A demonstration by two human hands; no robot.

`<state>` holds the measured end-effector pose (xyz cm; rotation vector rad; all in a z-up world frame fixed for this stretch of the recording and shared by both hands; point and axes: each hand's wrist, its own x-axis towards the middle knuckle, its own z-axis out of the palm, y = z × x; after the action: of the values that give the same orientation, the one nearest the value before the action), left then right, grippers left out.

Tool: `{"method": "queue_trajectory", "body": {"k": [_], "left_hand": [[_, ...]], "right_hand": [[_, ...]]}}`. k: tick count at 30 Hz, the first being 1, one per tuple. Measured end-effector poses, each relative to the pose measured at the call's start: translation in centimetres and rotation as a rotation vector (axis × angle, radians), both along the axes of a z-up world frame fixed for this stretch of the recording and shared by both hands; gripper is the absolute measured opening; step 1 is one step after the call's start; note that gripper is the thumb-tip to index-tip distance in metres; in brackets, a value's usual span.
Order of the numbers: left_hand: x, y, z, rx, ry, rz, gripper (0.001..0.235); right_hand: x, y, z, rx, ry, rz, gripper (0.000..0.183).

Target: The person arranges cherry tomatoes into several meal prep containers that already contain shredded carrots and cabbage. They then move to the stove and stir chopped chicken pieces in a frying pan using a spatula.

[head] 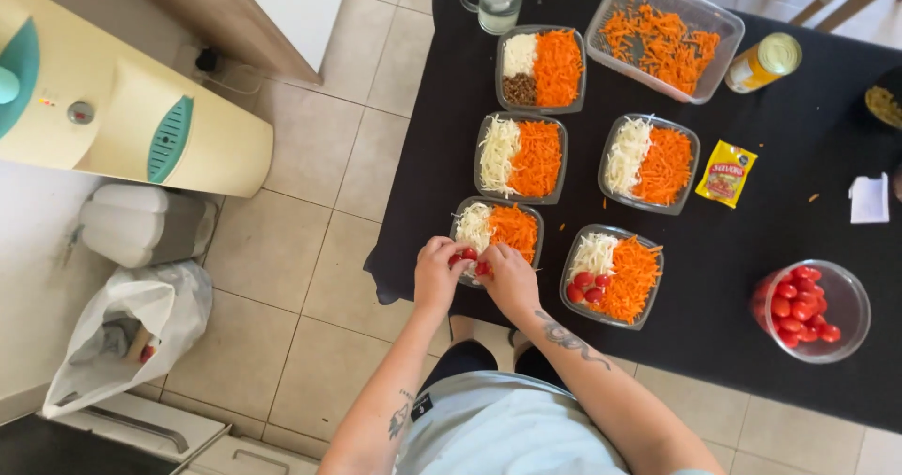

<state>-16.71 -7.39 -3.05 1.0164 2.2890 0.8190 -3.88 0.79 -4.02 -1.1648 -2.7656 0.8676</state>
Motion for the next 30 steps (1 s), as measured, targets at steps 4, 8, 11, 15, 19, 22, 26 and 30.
{"method": "queue_trajectory", "body": {"k": [4, 8, 11, 15, 19, 22, 26, 30], "left_hand": [[-0.6, -0.7, 1.9, 0.037, -0.165, 0.027, 0.022], [-1.2, -1.2, 1.2, 0.019, -0.249, 0.001, 0.035], [-1.4, -1.0, 2.5, 0.026, -0.286, -0.048, 0.043], [-1.5, -1.0, 1.4, -0.016, -0.078, -0.232, 0.040], [-1.7, -1.5, 0.0, -0.027, 0.048, -0.235, 0.039], [-1.8, -1.6, 0.1, -0.004, 0.071, -0.261, 0.043], [-2.2, -1.3, 0.5, 0.012, 0.051, -0.252, 0.039], [-2.1, -1.4, 0.7, 0.067, 0.063, -0.250, 0.030]], "right_hand": [[-0.7, -0.1, 3.9, -0.114, -0.005, -0.035, 0.060], [1.3, 0.3, 4.3, -0.113, 0.158, -0.138, 0.052], [1.2, 1.3, 5.1, -0.175, 0.234, -0.096, 0.046], [-0.1, 2.3, 5.2, -0.101, 0.180, -0.136, 0.033], [-0.8, 1.9, 1.7, -0.107, 0.187, -0.206, 0.024], [-1.1, 1.5, 0.5, -0.091, 0.185, -0.141, 0.014], [-0.7, 1.5, 1.1, 0.043, 0.227, -0.014, 0.010], [-0.3, 1.6, 0.4, 0.165, 0.251, 0.053, 0.011]]}}
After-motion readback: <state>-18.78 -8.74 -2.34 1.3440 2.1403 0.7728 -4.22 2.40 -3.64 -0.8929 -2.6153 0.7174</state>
